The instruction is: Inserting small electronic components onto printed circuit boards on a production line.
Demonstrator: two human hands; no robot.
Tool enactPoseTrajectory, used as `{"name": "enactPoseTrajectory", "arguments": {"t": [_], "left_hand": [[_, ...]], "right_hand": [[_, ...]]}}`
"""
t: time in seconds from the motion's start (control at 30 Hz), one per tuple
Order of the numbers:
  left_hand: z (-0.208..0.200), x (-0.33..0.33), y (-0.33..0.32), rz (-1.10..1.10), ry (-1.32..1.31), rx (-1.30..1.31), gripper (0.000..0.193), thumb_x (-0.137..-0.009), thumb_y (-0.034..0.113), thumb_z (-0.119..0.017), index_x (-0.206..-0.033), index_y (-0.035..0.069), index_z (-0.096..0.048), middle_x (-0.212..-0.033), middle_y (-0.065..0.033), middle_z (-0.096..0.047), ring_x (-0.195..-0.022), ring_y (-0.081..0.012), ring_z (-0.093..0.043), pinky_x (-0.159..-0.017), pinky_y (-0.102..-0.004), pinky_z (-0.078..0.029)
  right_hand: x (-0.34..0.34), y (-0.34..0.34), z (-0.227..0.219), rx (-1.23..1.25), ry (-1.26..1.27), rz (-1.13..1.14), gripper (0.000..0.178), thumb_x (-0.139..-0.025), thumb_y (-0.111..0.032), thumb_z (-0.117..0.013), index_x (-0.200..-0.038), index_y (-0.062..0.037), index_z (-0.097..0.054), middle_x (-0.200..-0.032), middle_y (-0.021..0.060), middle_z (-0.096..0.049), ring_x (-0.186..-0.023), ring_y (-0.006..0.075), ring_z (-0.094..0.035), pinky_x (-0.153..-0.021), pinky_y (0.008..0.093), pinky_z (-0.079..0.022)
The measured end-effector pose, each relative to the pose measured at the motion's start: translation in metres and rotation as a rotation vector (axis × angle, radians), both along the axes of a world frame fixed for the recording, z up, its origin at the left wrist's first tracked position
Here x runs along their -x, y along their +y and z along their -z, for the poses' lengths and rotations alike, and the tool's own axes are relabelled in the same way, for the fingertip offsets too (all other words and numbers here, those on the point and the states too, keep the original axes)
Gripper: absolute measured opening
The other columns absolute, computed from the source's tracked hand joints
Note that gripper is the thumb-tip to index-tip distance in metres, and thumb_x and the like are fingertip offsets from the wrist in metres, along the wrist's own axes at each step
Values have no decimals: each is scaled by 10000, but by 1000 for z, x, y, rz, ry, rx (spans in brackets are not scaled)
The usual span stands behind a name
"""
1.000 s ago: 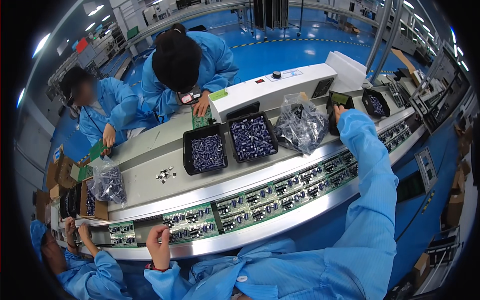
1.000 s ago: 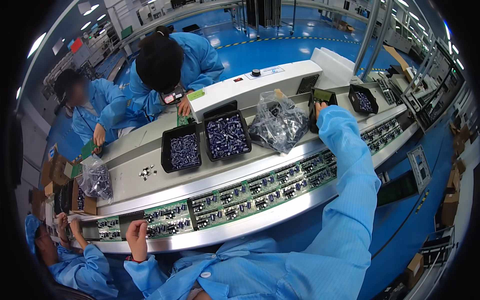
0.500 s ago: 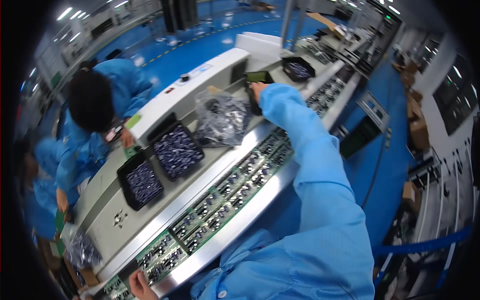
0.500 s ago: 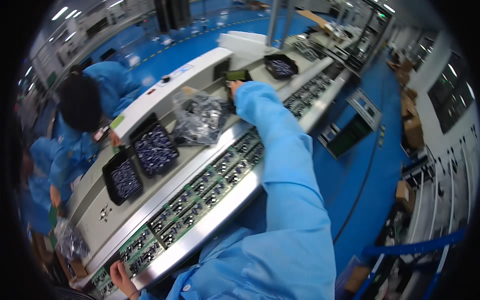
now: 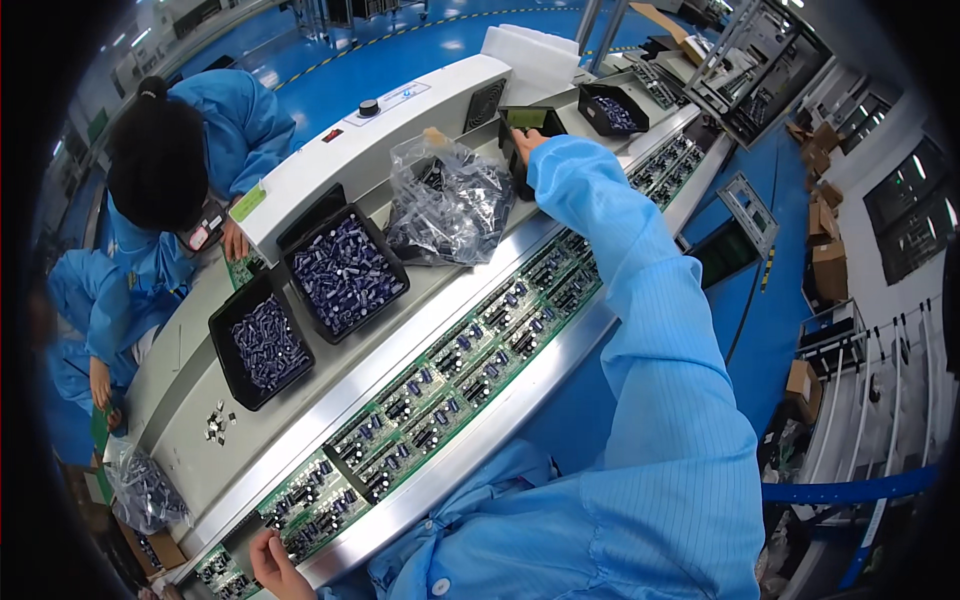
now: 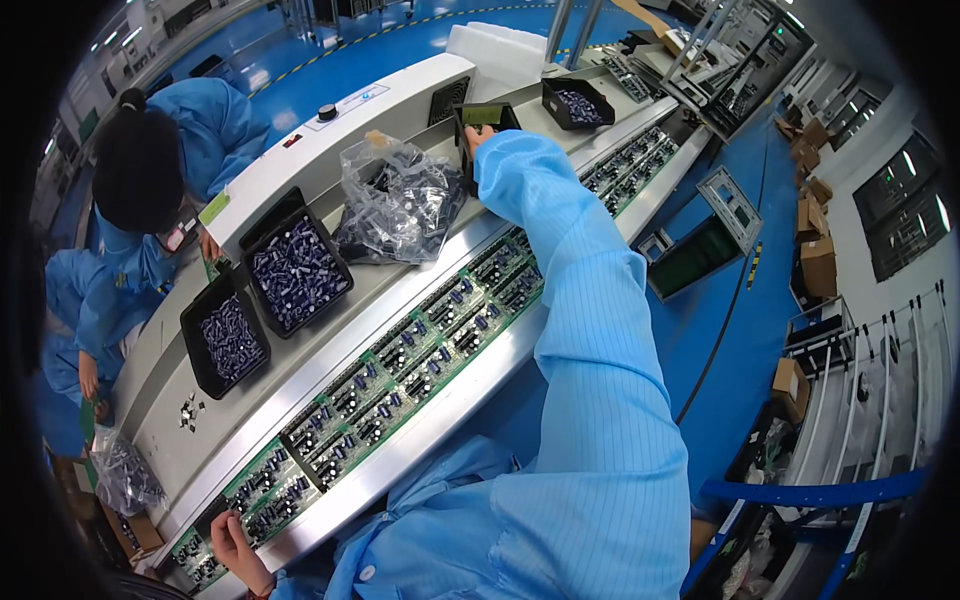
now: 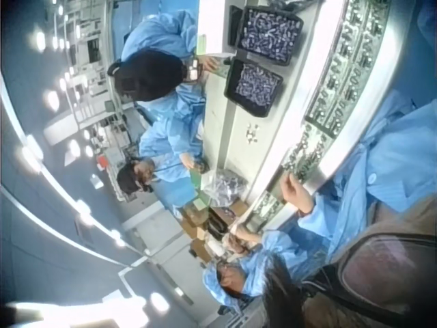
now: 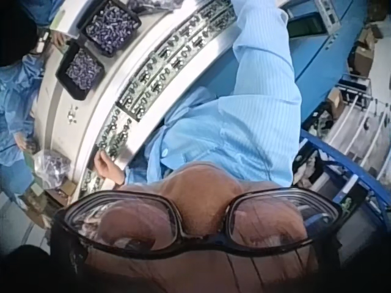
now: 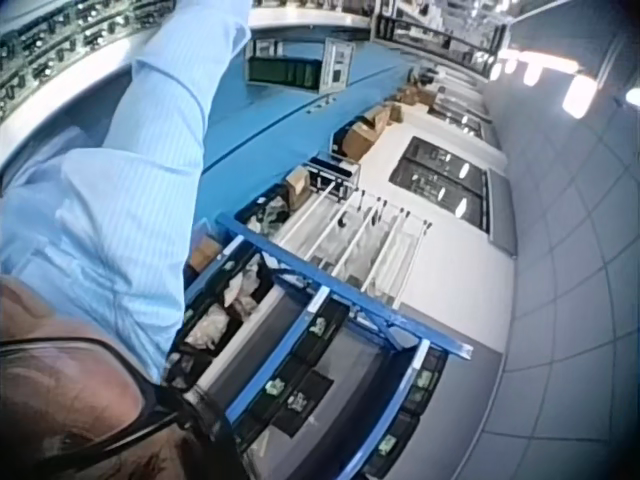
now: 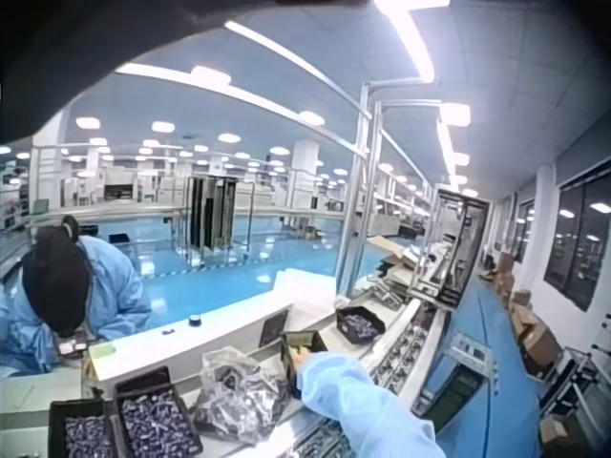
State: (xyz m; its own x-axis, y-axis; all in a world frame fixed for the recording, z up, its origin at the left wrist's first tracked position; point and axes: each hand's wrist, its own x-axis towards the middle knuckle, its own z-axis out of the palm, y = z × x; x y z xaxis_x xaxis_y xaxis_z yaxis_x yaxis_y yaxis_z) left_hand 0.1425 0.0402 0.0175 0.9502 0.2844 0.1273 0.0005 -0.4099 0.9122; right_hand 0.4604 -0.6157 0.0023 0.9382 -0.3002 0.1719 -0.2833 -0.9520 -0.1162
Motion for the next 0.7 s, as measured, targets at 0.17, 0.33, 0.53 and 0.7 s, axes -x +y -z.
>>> {"name": "enactPoseTrajectory", "arguments": {"t": [0.17,0.33,0.53,0.7], "left_hand": [[-2,6,2,-17,27,12,137,-865,90,-531,-944,-4,-591,-856,-87,-607,-748,-159,-542,-715,-243,-442],[2,5,6,-23,37,31,137,-865,89,-528,-946,-3,-591,-851,-83,-606,-746,-159,-541,-715,-246,-442],[27,0,31,-43,2,45,144,-846,81,-571,-944,-13,-618,-849,-111,-626,-733,-184,-561,-688,-258,-463],[9,-3,26,-41,96,-40,140,-889,97,-494,-960,6,-573,-870,-74,-591,-777,-148,-536,-746,-244,-433]], "right_hand": [[-13,-7,9,38,85,92,308,-868,-320,-397,-1160,-224,-403,-1056,190,-506,-844,430,-557,-732,519,-441],[-14,-8,10,73,89,96,290,-870,-346,-380,-1138,-236,-407,-1044,188,-509,-835,433,-557,-720,526,-441],[-10,-14,7,134,76,120,265,-875,-348,-371,-1093,-202,-413,-1009,194,-513,-828,437,-557,-705,530,-440],[-10,-8,3,188,133,115,258,-871,-329,-389,-1061,-156,-418,-990,194,-516,-830,441,-556,-712,537,-434]]}}
